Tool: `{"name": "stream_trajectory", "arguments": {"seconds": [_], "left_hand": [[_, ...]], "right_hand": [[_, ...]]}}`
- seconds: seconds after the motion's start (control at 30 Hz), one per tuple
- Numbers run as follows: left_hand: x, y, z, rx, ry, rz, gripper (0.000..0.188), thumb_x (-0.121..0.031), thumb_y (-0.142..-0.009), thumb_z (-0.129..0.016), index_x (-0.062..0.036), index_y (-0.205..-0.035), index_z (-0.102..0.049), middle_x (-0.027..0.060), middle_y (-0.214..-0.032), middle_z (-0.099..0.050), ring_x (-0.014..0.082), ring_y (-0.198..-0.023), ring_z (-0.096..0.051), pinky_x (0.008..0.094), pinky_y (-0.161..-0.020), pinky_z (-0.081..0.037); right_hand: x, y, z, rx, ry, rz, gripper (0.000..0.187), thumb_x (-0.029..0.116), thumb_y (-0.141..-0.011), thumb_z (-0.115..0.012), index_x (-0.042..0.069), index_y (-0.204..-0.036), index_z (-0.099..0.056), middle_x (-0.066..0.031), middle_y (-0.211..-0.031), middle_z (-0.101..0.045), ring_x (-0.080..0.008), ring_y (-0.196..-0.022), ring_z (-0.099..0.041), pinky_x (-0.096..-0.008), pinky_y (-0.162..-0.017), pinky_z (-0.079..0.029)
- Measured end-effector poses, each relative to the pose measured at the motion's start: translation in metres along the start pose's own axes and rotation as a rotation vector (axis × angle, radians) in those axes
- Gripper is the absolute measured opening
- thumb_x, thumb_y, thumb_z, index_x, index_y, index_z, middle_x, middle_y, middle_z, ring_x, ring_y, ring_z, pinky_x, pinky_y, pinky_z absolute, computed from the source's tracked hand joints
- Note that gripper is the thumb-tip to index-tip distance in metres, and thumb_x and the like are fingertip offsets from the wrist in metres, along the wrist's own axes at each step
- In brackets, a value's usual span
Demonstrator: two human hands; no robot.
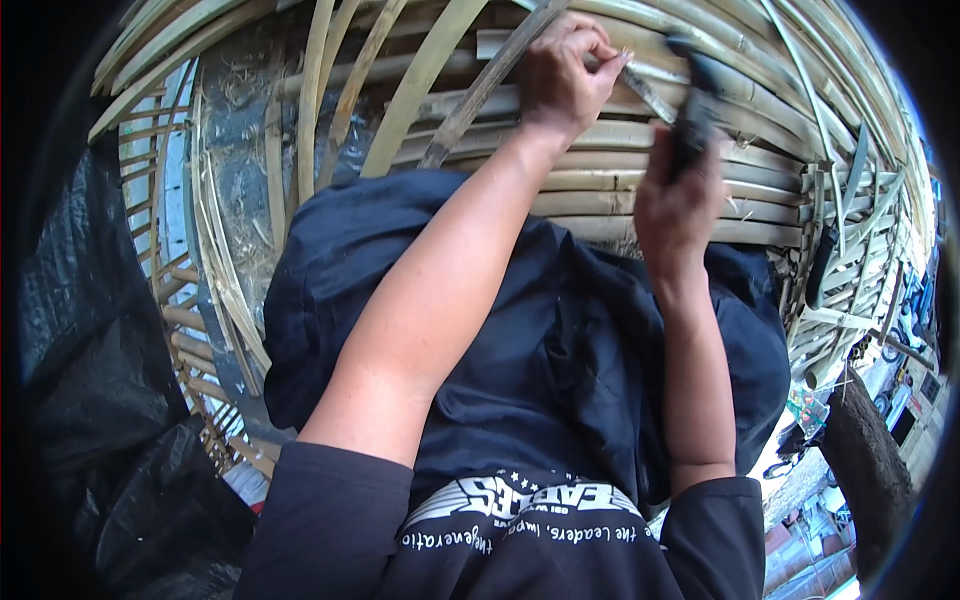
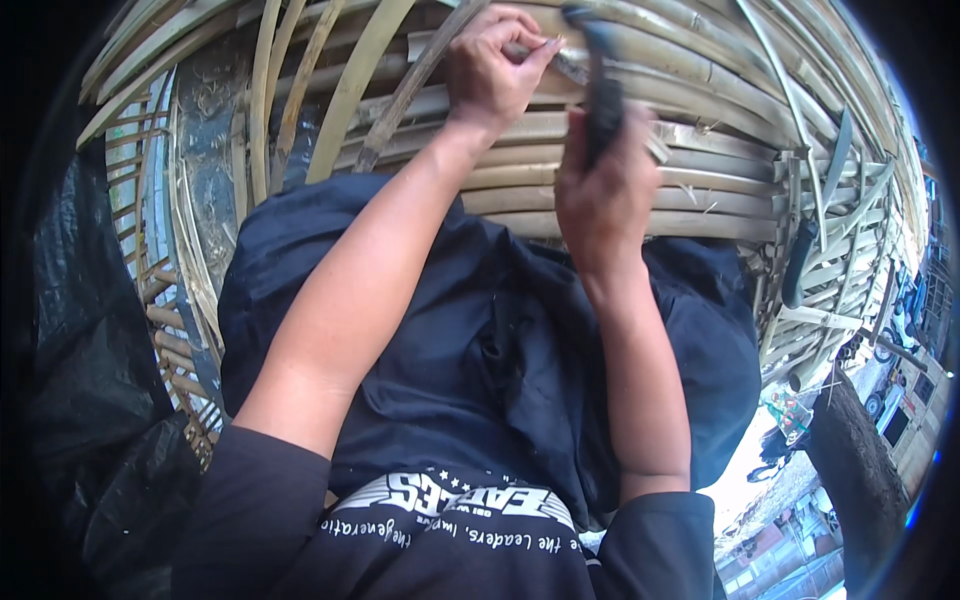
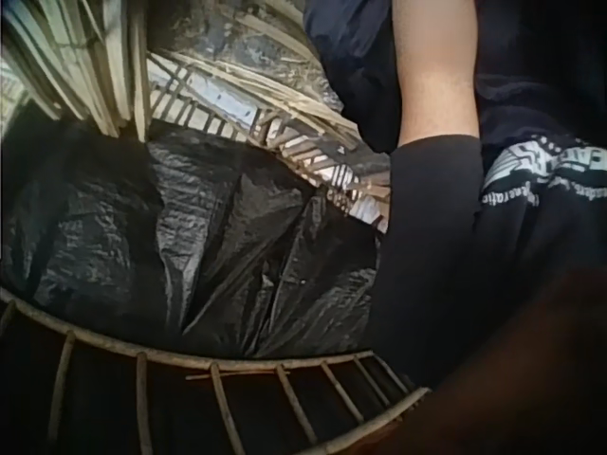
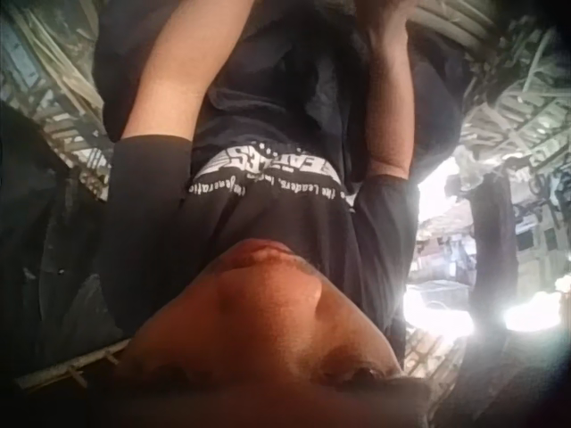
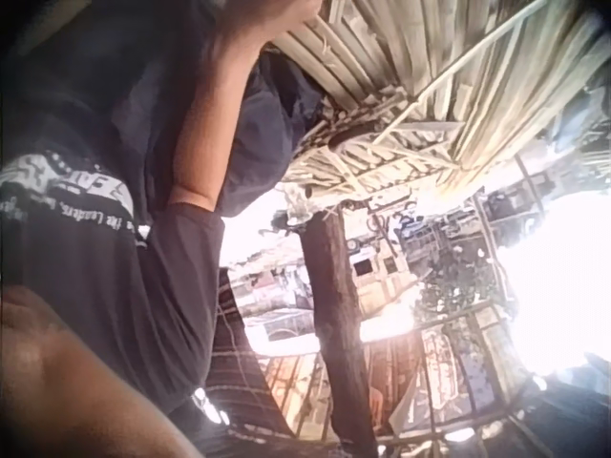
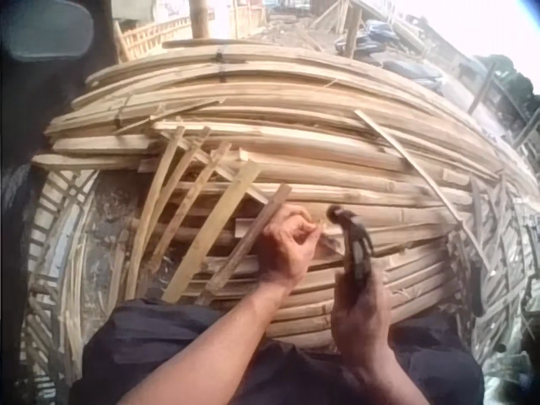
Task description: The person hammers a nail into a bamboo strip to secure it to a larger bamboo frame.
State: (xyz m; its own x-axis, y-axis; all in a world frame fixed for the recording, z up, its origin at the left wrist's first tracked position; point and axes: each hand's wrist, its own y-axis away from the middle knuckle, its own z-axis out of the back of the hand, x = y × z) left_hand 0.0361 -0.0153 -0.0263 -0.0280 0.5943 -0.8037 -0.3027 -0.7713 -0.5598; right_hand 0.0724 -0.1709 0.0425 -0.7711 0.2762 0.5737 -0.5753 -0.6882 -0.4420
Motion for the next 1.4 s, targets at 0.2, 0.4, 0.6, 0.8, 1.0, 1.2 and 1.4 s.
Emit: {"name": "stream_trajectory", "arguments": {"seconds": [0.2,0.4,0.6,0.8,1.0,1.2,1.4], "left_hand": [[0.005,-0.006,0.000,-0.006,-0.009,-0.073,0.016,-0.012,-0.075,-0.083,-0.0040,-0.072,-0.069,0.0061,-0.087,-0.070,0.0230,-0.071,-0.070,0.0350,-0.063,-0.056],[0.001,0.004,0.002,0.039,0.049,0.088,0.019,-0.012,-0.072,-0.085,-0.0051,-0.068,-0.067,0.0058,-0.087,-0.069,0.0262,-0.075,-0.068,0.0384,-0.067,-0.053],[0.007,0.003,-0.001,-0.011,0.005,-0.001,0.019,-0.014,-0.072,-0.086,-0.0067,-0.068,-0.069,0.0050,-0.086,-0.069,0.0255,-0.074,-0.068,0.0380,-0.067,-0.053],[0.000,0.008,0.003,0.077,0.114,0.209,0.017,-0.011,-0.072,-0.085,-0.0058,-0.068,-0.069,0.0061,-0.086,-0.068,0.0254,-0.075,-0.068,0.0375,-0.067,-0.054],[0.002,0.001,0.000,0.013,0.029,0.015,0.019,-0.011,-0.070,-0.085,-0.0050,-0.068,-0.067,0.0057,-0.088,-0.069,0.0252,-0.075,-0.069,0.0372,-0.067,-0.055],[0.006,-0.004,-0.003,-0.009,-0.014,-0.057,0.020,-0.013,-0.075,-0.087,-0.0045,-0.071,-0.070,0.0018,-0.087,-0.070,0.0134,-0.055,-0.066,0.0288,-0.053,-0.050],[0.003,0.005,0.001,-0.014,-0.011,-0.059,0.019,-0.014,-0.074,-0.087,-0.0052,-0.071,-0.071,0.0023,-0.088,-0.071,0.0162,-0.058,-0.067,0.0296,-0.055,-0.052]], "right_hand": [[0.001,-0.006,0.002,-0.089,-0.021,0.061,0.025,0.019,-0.098,-0.066,0.001,-0.110,-0.054,-0.0242,-0.078,-0.067,-0.0470,-0.071,-0.066,-0.0496,-0.059,-0.049],[0.011,0.003,0.006,0.099,-0.065,-0.048,0.025,0.018,-0.097,-0.066,0.002,-0.111,-0.054,-0.0266,-0.079,-0.066,-0.0488,-0.073,-0.065,-0.0515,-0.061,-0.049],[-0.001,-0.004,-0.005,0.122,-0.003,-0.053,0.026,0.019,-0.097,-0.067,0.001,-0.111,-0.055,-0.0258,-0.076,-0.066,-0.0487,-0.070,-0.065,-0.0500,-0.060,-0.049],[-0.012,0.000,-0.010,0.200,0.064,0.008,0.032,0.018,-0.096,-0.069,-0.001,-0.116,-0.053,-0.0239,-0.078,-0.066,-0.0467,-0.067,-0.065,-0.0487,-0.055,-0.048],[0.003,0.002,-0.004,0.077,-0.003,-0.052,0.029,0.016,-0.096,-0.067,0.000,-0.116,-0.054,-0.0252,-0.078,-0.066,-0.0475,-0.070,-0.065,-0.0476,-0.062,-0.051],[0.002,0.005,-0.006,-0.159,-0.062,-0.016,0.026,0.021,-0.098,-0.066,0.002,-0.114,-0.056,-0.0221,-0.079,-0.066,-0.0429,-0.070,-0.068,-0.0485,-0.063,-0.051],[0.007,0.000,0.012,-0.027,-0.081,-0.053,0.021,0.013,-0.097,-0.067,0.001,-0.111,-0.057,-0.0239,-0.079,-0.066,-0.0423,-0.069,-0.068,-0.0457,-0.058,-0.050]]}}
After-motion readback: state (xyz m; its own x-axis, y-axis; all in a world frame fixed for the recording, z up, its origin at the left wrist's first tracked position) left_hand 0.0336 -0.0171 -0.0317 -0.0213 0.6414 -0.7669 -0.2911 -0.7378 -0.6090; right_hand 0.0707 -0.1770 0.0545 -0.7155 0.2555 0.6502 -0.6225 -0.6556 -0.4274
